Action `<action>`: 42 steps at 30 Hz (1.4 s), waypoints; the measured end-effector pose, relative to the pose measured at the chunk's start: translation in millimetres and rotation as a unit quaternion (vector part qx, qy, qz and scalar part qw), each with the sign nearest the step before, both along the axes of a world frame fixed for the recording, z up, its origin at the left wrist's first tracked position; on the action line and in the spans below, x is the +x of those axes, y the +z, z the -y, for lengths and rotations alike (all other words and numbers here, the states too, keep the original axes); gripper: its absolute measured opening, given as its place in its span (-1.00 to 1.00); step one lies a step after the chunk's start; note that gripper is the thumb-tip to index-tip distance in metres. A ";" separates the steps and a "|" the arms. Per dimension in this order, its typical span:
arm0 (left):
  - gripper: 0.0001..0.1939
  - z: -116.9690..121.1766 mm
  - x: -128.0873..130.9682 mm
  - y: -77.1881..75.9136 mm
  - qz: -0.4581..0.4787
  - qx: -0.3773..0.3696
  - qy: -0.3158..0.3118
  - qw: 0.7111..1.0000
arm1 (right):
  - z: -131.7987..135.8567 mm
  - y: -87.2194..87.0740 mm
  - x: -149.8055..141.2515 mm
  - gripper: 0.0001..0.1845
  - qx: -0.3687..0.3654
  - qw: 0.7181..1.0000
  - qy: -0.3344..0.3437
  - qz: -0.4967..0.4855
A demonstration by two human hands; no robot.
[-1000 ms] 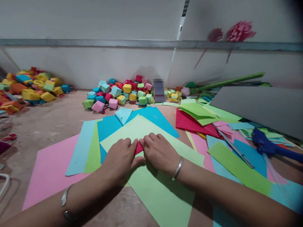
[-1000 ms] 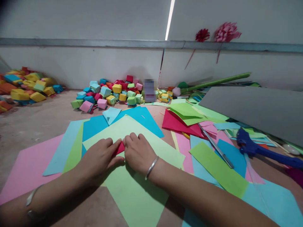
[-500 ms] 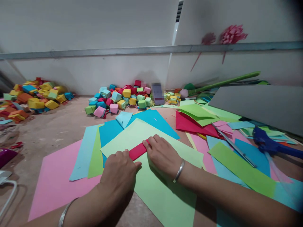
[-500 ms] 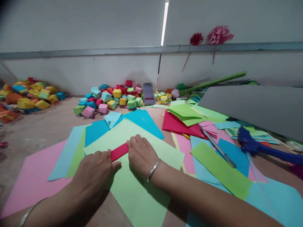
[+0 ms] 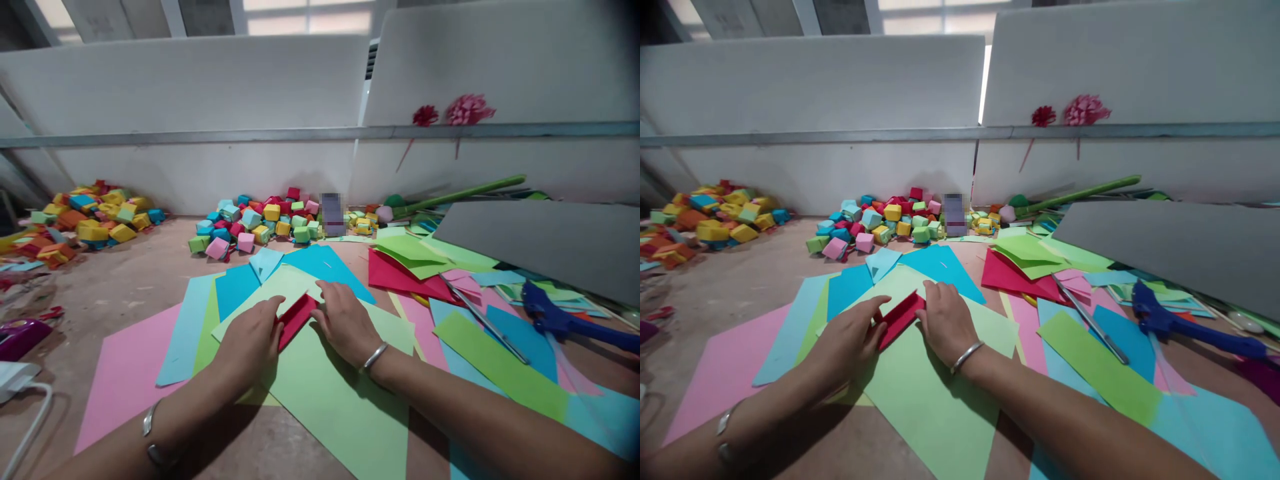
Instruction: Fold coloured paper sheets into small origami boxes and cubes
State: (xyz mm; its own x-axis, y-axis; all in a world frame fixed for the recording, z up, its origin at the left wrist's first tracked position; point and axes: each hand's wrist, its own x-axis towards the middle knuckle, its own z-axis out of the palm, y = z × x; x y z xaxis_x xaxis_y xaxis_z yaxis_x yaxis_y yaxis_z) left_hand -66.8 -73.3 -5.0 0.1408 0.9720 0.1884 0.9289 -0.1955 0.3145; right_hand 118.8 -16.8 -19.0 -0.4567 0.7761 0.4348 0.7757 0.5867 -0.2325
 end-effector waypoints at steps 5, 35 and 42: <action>-0.87 2.8 2.3 3.3 0.092 -0.008 -0.046 0.995 | 5.7 5.1 -3.5 -0.75 0.099 0.989 0.108 -0.020; -0.81 -7.7 -7.4 11.8 0.062 -0.098 0.001 0.993 | -7.6 28.9 33.8 -0.74 0.180 0.887 0.329 0.270; -0.90 -10.0 -10.2 11.2 0.030 -0.066 -0.063 0.995 | 9.7 26.5 36.9 -0.75 0.094 0.925 0.272 0.246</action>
State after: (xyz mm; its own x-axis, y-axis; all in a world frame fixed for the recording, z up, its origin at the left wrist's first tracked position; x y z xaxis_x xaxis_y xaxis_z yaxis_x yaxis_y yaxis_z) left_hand -77.0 -63.3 6.2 0.2560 0.9640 0.0714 0.8783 -0.2628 0.3994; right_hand 155.7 -26.5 7.5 -0.9365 0.3046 0.1737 0.3381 0.9158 0.2166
